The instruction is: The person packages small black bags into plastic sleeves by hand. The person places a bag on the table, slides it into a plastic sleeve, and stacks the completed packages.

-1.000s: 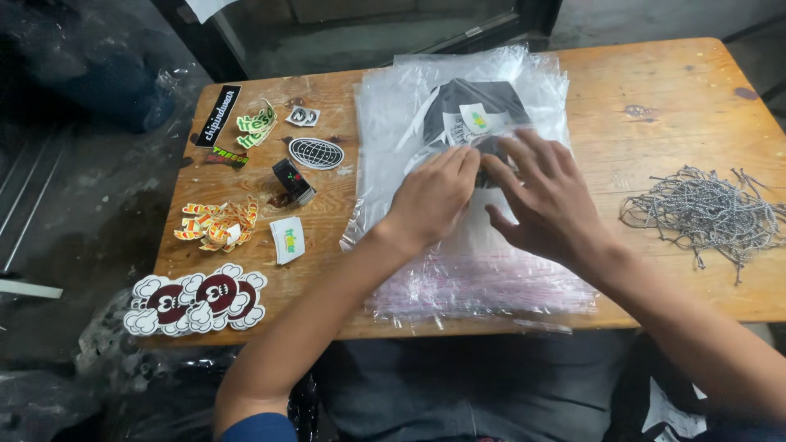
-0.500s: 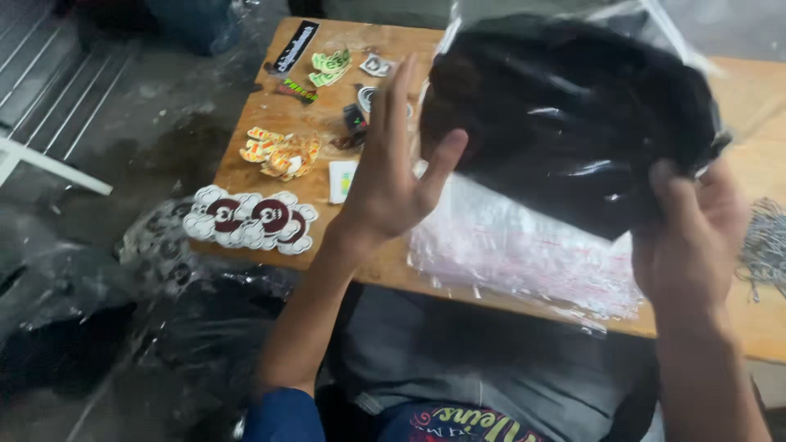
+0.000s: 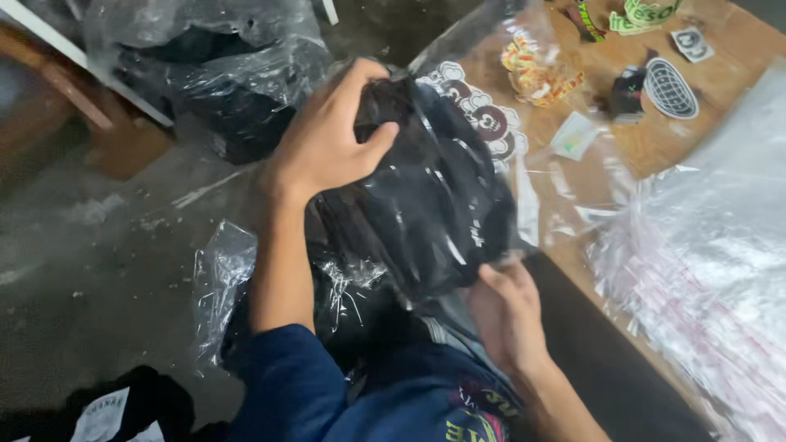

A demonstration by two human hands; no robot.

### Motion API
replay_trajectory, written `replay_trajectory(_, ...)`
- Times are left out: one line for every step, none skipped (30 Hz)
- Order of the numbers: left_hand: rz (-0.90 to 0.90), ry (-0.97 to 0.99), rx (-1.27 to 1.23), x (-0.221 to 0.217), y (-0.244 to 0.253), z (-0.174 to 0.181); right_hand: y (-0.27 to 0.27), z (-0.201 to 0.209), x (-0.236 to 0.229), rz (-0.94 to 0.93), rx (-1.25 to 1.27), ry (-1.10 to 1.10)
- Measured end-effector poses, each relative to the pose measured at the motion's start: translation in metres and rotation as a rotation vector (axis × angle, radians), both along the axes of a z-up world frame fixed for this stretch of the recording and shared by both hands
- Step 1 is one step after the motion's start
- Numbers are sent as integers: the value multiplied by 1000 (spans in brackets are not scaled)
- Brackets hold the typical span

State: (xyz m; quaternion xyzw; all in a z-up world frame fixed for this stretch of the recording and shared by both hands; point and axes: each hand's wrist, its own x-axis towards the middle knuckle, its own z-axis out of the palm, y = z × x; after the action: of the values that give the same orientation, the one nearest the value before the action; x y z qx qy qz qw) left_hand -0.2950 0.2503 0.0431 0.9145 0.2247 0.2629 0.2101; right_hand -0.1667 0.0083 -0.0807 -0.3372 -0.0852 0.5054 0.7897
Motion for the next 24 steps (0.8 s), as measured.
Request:
replay_trajectory(80,94,-53,-12,10,-4,12,-6,-10,64,-42,24)
replay_trajectory(150,188,-108,-22,21,-9,22,-12,-20,118,-87,48)
replay_trajectory(158,185,-107,-29,33,-25,34,-26,-26,126,-85,46)
replay_trajectory(263,253,-189,-35,45,-40,47,-40,-31,110,-264,-24)
replay_trajectory(370,319,-270,-40,58,-56,59,-54,-36,94,-443,-94)
replay_trajectory(370,317,-269,-41,67,-73,63,-57,-38,93,-441,-96)
replay_trajectory(398,371,-318,-43,76,-91,67,-59,-41,123,-505,-138)
replay_trajectory(426,425,-369,-44,85,-110,71,-62,-44,154,-570,-180)
replay_trajectory(426,423,-369,-42,88,-122,69,-52,-41,153,-570,-183)
replay_trajectory(441,445,-360,-41,91,-135,68,-42,-38,159,-607,-295)
replay_trajectory(455,468,-351,-40,95,-147,66,-32,-36,164,-644,-407)
replay_trajectory(457,464,-352,-39,91,-148,59,-30,-29,165,-642,-412)
replay_trajectory(411,435,-345,-38,87,-149,53,-27,-22,288,-693,-821)
replay_trajectory(362,406,-340,-36,83,-151,45,-25,-13,408,-728,-1234)
replay_trajectory(361,401,-341,-32,77,-144,49,-24,-8,407,-730,-1239)
replay_trajectory(349,409,-344,-31,71,-137,52,-23,-5,119,-541,-1629)
replay_trajectory(337,417,-347,-29,63,-130,54,-22,-2,-204,-307,-1981)
replay_trajectory(338,414,-346,-23,62,-128,69,-18,-1,-205,-305,-1984)
replay_trajectory(328,431,-289,-17,60,-125,84,-13,-1,-217,-166,-2102)
replay_trajectory(317,452,-235,-11,56,-125,98,-9,-1,-225,-25,-2212)
replay_trajectory(316,452,-238,-6,58,-139,100,-20,-4,-222,-28,-2212)
replay_trajectory(225,342,-102,-1,62,-152,106,-30,-5,-87,-150,-2296)
replay_trajectory(133,231,34,5,67,-165,112,-39,-7,53,-276,-2370)
replay_trajectory(131,230,37,4,65,-167,112,-48,-7,48,-279,-2370)
